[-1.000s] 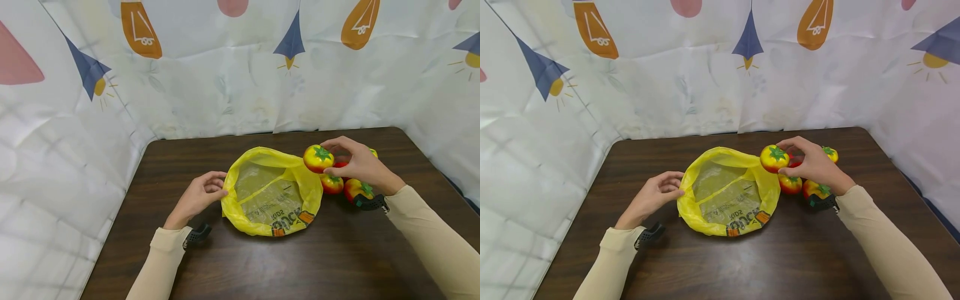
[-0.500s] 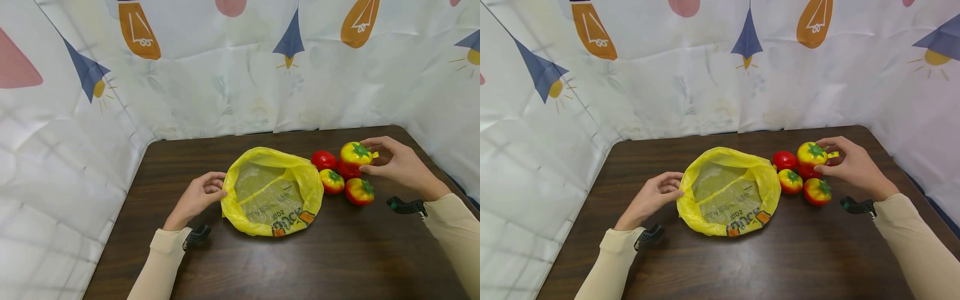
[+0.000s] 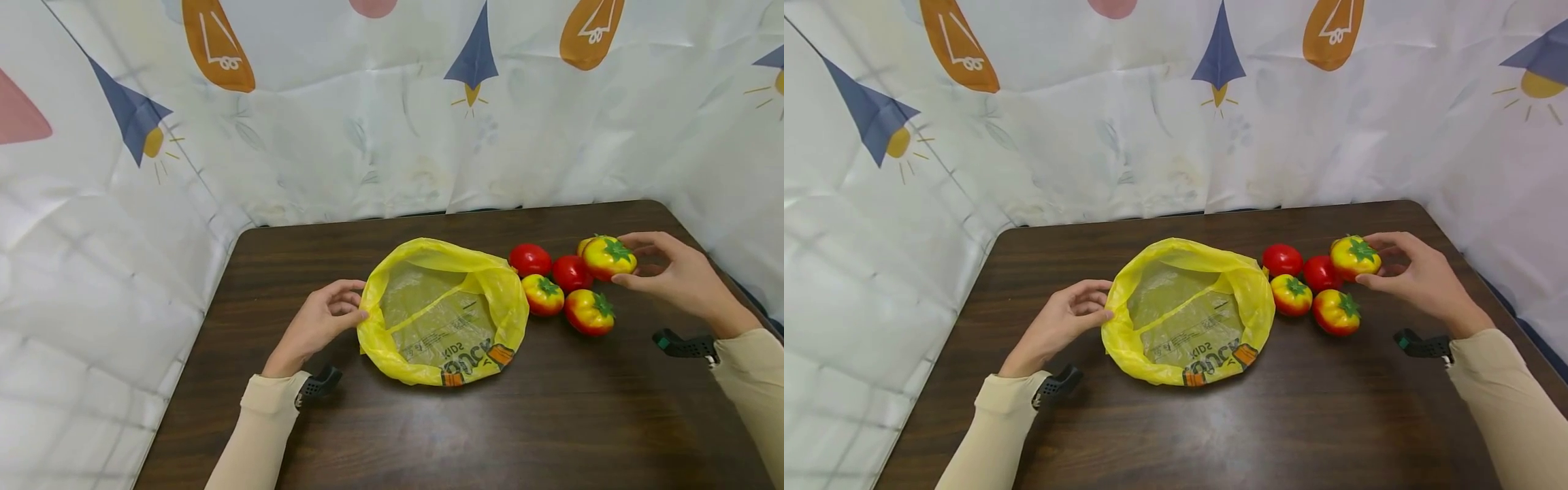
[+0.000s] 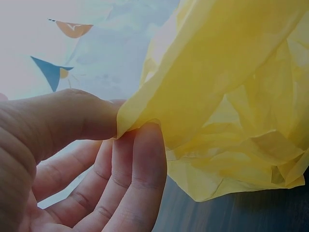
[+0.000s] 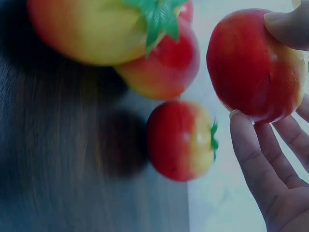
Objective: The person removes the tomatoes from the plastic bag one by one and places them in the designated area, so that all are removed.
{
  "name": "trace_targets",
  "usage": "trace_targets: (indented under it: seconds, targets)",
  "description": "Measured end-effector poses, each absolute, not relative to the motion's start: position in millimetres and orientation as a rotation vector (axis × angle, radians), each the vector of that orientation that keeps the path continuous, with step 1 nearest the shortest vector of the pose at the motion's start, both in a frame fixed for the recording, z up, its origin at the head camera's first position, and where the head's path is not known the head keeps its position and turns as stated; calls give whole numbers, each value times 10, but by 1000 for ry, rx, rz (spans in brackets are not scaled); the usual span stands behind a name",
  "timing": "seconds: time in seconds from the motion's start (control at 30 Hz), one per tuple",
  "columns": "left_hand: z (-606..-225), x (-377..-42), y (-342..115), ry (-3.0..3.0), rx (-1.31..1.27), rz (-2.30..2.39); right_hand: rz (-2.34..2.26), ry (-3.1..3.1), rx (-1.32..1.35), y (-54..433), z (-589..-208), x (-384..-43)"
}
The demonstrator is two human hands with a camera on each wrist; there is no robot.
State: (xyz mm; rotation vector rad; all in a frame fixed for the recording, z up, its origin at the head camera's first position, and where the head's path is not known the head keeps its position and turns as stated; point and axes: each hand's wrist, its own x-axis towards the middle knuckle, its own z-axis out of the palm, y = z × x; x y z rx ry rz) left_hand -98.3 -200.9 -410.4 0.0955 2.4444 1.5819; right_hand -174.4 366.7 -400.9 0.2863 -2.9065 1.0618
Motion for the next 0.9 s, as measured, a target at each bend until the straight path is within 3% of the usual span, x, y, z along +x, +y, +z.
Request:
trace_targets:
  seconds: [0.4, 0.9]
  targets:
    - [-4129, -1004, -2014, 2438, 113, 1584, 955, -2962, 119, 3848, -4234, -1705]
    - [-4123, -1015, -2015, 2447, 87, 1579, 988, -2972, 108, 3967, -4447, -1686]
